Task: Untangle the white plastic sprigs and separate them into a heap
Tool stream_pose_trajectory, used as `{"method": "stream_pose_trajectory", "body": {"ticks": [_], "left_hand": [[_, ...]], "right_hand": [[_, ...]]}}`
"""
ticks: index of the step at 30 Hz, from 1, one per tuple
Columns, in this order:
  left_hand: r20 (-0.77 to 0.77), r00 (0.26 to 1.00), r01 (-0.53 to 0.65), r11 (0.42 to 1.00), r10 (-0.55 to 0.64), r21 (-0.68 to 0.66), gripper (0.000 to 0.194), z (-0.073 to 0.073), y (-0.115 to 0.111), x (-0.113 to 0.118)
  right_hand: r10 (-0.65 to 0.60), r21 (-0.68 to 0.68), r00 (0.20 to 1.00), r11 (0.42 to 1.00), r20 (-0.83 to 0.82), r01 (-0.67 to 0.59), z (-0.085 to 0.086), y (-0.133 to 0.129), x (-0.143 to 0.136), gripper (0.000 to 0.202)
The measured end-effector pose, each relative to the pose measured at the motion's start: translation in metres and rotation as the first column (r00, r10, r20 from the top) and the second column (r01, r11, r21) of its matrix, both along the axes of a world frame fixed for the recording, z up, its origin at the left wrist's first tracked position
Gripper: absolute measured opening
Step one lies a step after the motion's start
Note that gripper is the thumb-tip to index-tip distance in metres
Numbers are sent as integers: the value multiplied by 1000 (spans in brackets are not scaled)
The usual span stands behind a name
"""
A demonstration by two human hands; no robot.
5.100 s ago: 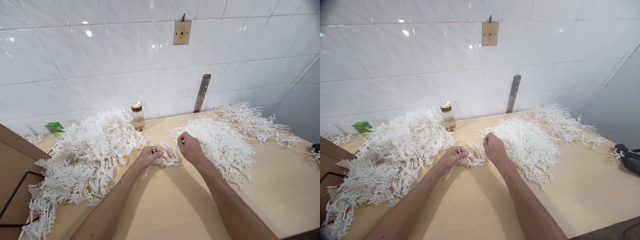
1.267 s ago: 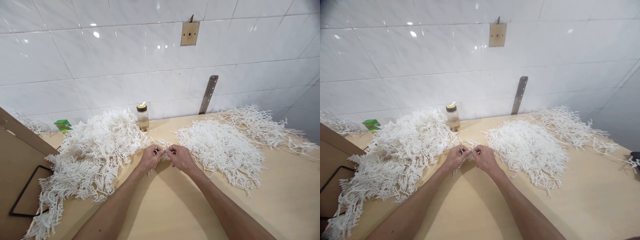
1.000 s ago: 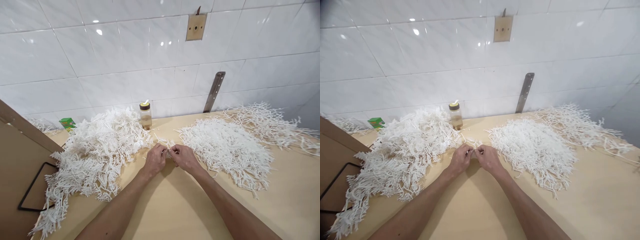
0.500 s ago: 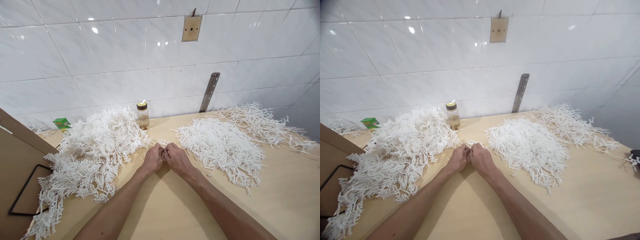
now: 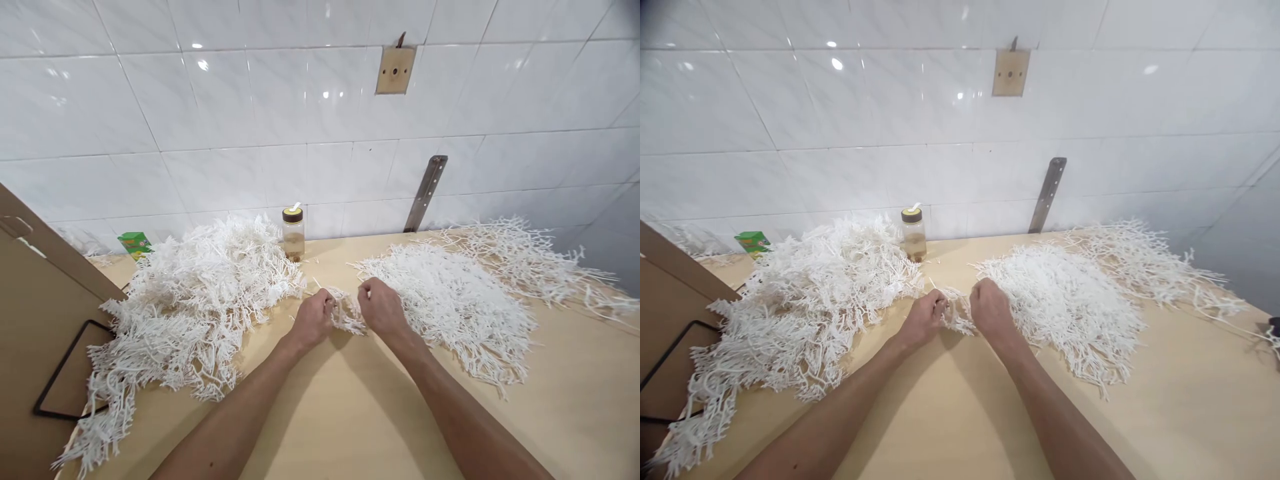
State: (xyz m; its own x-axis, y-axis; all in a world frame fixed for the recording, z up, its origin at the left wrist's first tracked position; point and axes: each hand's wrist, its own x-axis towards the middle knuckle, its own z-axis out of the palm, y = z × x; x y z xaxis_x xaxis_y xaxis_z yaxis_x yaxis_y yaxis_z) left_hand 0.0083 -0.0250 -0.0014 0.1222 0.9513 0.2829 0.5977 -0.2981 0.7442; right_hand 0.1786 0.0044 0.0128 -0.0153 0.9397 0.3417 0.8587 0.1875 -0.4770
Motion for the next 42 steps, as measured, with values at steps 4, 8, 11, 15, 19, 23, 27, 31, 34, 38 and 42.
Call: {"method": "stream_pose_trajectory", "body": {"ticks": [4,8,11,15,19,23,27,31,34,38,42], "left_hand": [[361,932,24,992,22,-123,24,-1,8,-4],[520,853,63,983,37,-174,28,-4,13,-9],[566,823,101,973,35,-207,30,-3,13,-12],[602,798,134,963,36,-235,30,1,10,-12],[624,781,171,957,13,-235,31,5,7,-9],[595,803,196,959,-36,-206,33,7,7,-9],[586,808,225,951,-61,-211,34,6,8,-9],[536,843,163,971,-44,-176,32,5,9,-8],[456,889,120,982,-39,-149,27,6,9,-7],[389,921,84,987,-23,-140,24,7,9,-6],[372,928,76,987,-18,-142,22,6,8,-5]], "right_hand": [[-166,95,976,979,-143,181,2,14,31,10],[-223,165,959,954,-173,251,-3,23,54,13],[-175,194,977,961,-120,196,-7,24,57,14],[-14,188,990,981,-143,41,-2,16,42,18],[267,109,932,963,-246,-247,7,0,14,24],[421,-30,850,891,-315,-452,10,-12,-1,30],[424,-150,818,847,-389,-511,9,-13,-1,34],[366,-203,808,843,-461,-497,8,-13,0,33],[366,-202,811,845,-456,-495,10,-15,-1,30],[356,-203,851,867,-385,-455,14,-18,-4,24],[329,-189,896,900,-296,-393,15,-19,-7,19]]}}
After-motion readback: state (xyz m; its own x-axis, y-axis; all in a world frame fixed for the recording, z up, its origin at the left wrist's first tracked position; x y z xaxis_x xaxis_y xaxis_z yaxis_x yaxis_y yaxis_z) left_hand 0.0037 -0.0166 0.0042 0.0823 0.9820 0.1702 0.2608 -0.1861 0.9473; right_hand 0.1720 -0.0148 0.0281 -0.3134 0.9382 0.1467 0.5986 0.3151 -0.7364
